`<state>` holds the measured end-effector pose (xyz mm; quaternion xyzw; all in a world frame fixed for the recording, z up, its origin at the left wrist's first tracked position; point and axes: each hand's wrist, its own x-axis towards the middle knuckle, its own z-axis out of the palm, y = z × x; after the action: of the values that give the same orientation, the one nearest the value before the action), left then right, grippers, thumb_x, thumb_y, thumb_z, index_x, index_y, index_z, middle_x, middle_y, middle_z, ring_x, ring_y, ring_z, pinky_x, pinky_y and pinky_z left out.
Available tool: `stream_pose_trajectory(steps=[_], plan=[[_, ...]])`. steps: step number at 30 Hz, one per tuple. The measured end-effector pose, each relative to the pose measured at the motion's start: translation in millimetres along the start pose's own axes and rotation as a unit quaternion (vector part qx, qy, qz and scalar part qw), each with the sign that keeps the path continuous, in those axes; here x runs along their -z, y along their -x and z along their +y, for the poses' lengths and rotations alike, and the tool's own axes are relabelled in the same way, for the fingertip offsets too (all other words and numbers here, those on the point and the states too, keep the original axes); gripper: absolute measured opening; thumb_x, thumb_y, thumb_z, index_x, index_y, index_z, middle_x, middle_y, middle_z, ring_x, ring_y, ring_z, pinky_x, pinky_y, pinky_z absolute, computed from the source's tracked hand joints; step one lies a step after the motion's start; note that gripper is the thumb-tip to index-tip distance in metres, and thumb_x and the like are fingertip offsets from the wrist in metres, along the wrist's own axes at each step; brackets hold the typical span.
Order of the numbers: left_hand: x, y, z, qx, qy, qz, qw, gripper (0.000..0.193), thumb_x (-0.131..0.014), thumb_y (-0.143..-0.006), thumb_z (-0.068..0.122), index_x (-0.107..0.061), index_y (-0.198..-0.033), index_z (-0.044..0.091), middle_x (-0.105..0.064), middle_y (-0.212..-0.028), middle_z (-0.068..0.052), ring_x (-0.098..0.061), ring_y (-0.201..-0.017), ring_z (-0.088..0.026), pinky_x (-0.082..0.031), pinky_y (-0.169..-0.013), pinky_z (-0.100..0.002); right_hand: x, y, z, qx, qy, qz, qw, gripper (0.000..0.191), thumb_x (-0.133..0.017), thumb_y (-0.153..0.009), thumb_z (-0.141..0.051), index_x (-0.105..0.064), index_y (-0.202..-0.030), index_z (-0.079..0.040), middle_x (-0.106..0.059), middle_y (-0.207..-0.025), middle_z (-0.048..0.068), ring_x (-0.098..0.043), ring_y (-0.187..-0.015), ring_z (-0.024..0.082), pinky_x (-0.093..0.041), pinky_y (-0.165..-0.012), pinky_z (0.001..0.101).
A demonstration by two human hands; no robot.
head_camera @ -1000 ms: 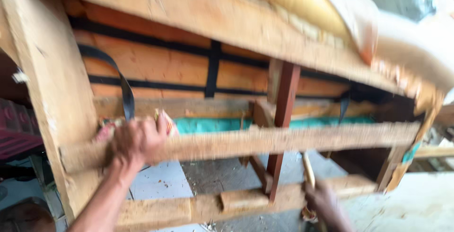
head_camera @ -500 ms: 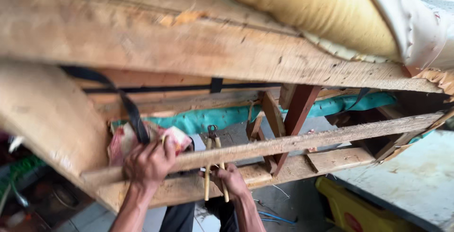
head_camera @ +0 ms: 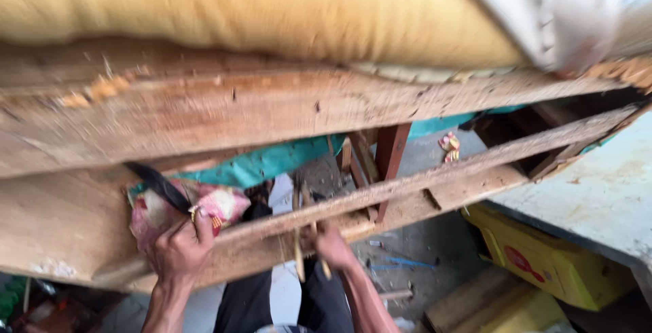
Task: The person uses pincers to pull tacks and staples from the wooden frame of an upholstered sofa, then tears away the old fabric and foam covering by hand, working around the frame section by section and discarding stripped material on the floor.
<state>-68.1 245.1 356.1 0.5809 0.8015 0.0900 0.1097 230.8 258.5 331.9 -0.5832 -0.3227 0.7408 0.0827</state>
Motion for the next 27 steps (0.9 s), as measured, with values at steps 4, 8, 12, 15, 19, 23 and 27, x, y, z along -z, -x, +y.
stream_pose_trajectory(steps=[4, 8, 12, 15, 19, 23, 27], plan=[[30.5, -34.9, -16.7, 0.107, -0.081, -0.088, 0.987, 0.036, -0.063, -0.107, 0.040, -0.071, -0.114, 0.006, -0.071, -0.088, -0.026, -0.069, -0.077, -0.046, -0.054, -0.066, -0.053, 13.1, 88.5, -29.4, -0.123, 0.103, -0.162, 0.974, 0.050, -0.057, -0.088, -0.011, -0.058, -0.137, -0.003, -0.075, -0.121, 0.015, -0.073, -0.109, 0.022, -0.055, -0.091, 0.0330], [72.8, -60.1, -19.5, 0.097, -0.126, -0.169, 0.973, 0.057, -0.073, -0.086, 0.053, -0.069, -0.124, 0.009, -0.070, -0.107, -0.027, -0.068, -0.095, -0.047, -0.054, -0.073, -0.057, 3.1, 124.2, -79.5, -0.110, -0.141, -0.210, 0.961, 0.076, -0.050, -0.077, 0.000, -0.040, -0.152, -0.008, -0.066, -0.131, 0.009, -0.070, -0.115, 0.022, -0.059, -0.090, 0.0362], [119.9, -65.5, 10.4, 0.039, -0.051, -0.167, 0.984, 0.051, -0.074, -0.086, 0.039, -0.069, -0.128, 0.009, -0.070, -0.112, -0.021, -0.068, -0.104, -0.040, -0.055, -0.087, -0.050, -16.2, 73.8, -136.5, 0.027, -0.054, -0.124, 0.990, 0.078, -0.051, -0.082, -0.002, -0.035, -0.158, -0.007, -0.068, -0.127, 0.019, -0.067, -0.109, 0.027, -0.053, -0.091, 0.0371], [165.6, -64.3, 21.3, -0.087, 0.040, 0.063, 0.993, 0.024, -0.065, -0.111, 0.021, -0.064, -0.128, 0.004, -0.068, -0.122, -0.016, -0.067, -0.115, -0.032, -0.056, -0.103, -0.042, -18.4, 21.1, -166.0, 0.085, 0.194, -0.088, 0.973, 0.056, -0.055, -0.093, -0.006, -0.039, -0.146, -0.001, -0.072, -0.122, 0.025, -0.072, -0.112, 0.030, -0.054, -0.098, 0.0444], [209.7, -72.2, -10.1, -0.140, 0.012, 0.290, 0.947, 0.026, -0.058, -0.112, 0.003, -0.053, -0.137, -0.005, -0.062, -0.123, -0.022, -0.062, -0.111, -0.037, -0.053, -0.102, -0.044, -23.6, -20.9, -183.7, 0.036, 0.487, -0.062, 0.870, 0.050, -0.054, -0.093, -0.005, -0.043, -0.141, 0.001, -0.071, -0.116, 0.028, -0.073, -0.099, 0.034, -0.059, -0.087, 0.0471], [200.3, -116.5, -55.4, -0.038, 0.030, 0.367, 0.929, 0.055, -0.049, -0.109, 0.011, -0.027, -0.157, -0.005, -0.044, -0.149, -0.027, -0.051, -0.135, -0.036, -0.042, -0.114, -0.045, -47.9, -47.6, -203.1, -0.018, 0.504, -0.113, 0.856, 0.043, -0.055, -0.092, -0.002, -0.049, -0.133, 0.005, -0.071, -0.115, 0.029, -0.074, -0.097, 0.036, -0.062, -0.084, 0.0469], [179.7, -157.9, -72.3, 0.037, -0.018, 0.374, 0.927, 0.063, -0.046, -0.112, 0.031, -0.020, -0.164, 0.006, -0.024, -0.161, -0.023, -0.030, -0.152, -0.036, -0.024, -0.127, -0.053, -68.2, -72.8, -226.1, -0.141, 0.349, -0.155, 0.913, 0.036, -0.055, -0.091, 0.001, -0.055, -0.126, 0.009, -0.071, -0.114, 0.030, -0.075, -0.094, 0.037, -0.064, -0.081, 0.0467]])
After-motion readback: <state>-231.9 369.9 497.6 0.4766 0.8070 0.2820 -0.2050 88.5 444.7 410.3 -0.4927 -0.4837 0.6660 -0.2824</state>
